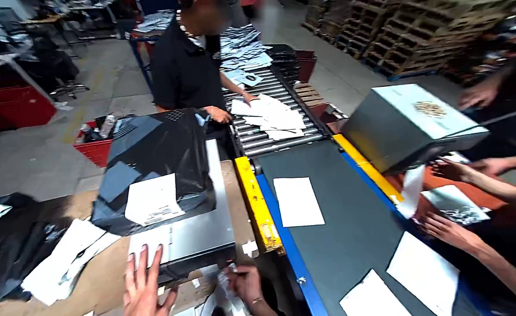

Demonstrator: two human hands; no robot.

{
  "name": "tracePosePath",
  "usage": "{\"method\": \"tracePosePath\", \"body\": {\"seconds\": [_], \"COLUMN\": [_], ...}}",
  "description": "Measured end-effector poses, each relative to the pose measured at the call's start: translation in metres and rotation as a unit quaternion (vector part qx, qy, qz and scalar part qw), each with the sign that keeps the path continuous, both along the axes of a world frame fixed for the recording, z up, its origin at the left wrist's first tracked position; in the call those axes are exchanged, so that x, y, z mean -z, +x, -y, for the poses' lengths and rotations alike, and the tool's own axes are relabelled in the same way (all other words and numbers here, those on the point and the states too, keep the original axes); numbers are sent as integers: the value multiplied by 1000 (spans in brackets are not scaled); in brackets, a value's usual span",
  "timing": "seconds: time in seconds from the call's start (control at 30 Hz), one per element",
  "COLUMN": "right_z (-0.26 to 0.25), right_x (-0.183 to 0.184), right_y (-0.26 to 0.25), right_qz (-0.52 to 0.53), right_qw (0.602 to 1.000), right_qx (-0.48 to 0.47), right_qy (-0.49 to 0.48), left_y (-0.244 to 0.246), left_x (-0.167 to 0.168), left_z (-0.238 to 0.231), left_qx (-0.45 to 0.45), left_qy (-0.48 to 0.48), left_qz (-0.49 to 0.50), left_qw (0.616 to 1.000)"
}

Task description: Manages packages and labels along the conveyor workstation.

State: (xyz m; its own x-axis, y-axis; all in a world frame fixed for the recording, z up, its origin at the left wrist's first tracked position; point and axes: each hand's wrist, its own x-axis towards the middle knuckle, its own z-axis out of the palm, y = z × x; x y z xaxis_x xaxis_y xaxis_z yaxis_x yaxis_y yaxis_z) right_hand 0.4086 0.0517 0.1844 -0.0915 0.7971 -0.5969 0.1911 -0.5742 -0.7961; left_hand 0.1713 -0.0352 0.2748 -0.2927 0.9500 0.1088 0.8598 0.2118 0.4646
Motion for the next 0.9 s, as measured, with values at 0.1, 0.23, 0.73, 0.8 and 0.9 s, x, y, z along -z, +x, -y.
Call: {"method": "tracePosePath", "body": {"seconds": [0.1,0.23,0.73,0.8,0.9], "right_z": [-86,-225,36,43,35], "right_x": [29,59,65,68,40], "right_y": [121,232,86,21,-43], "right_qz": [126,230,139,20,-78], "right_qw": [984,945,961,972,984], "right_qx": [80,205,-230,-225,-162], "right_qy": [98,110,72,71,1], "left_y": [3,3,1,-2,-7], "left_x": [0,9,6,4,3], "left_z": [-4,-7,0,3,7], "left_qx": [8,7,-79,-69,-55], "left_qy": [13,36,-20,-35,-43], "left_qz": [-12,-55,-13,-6,-4], "left_qw": [1000,998,997,997,998]}}
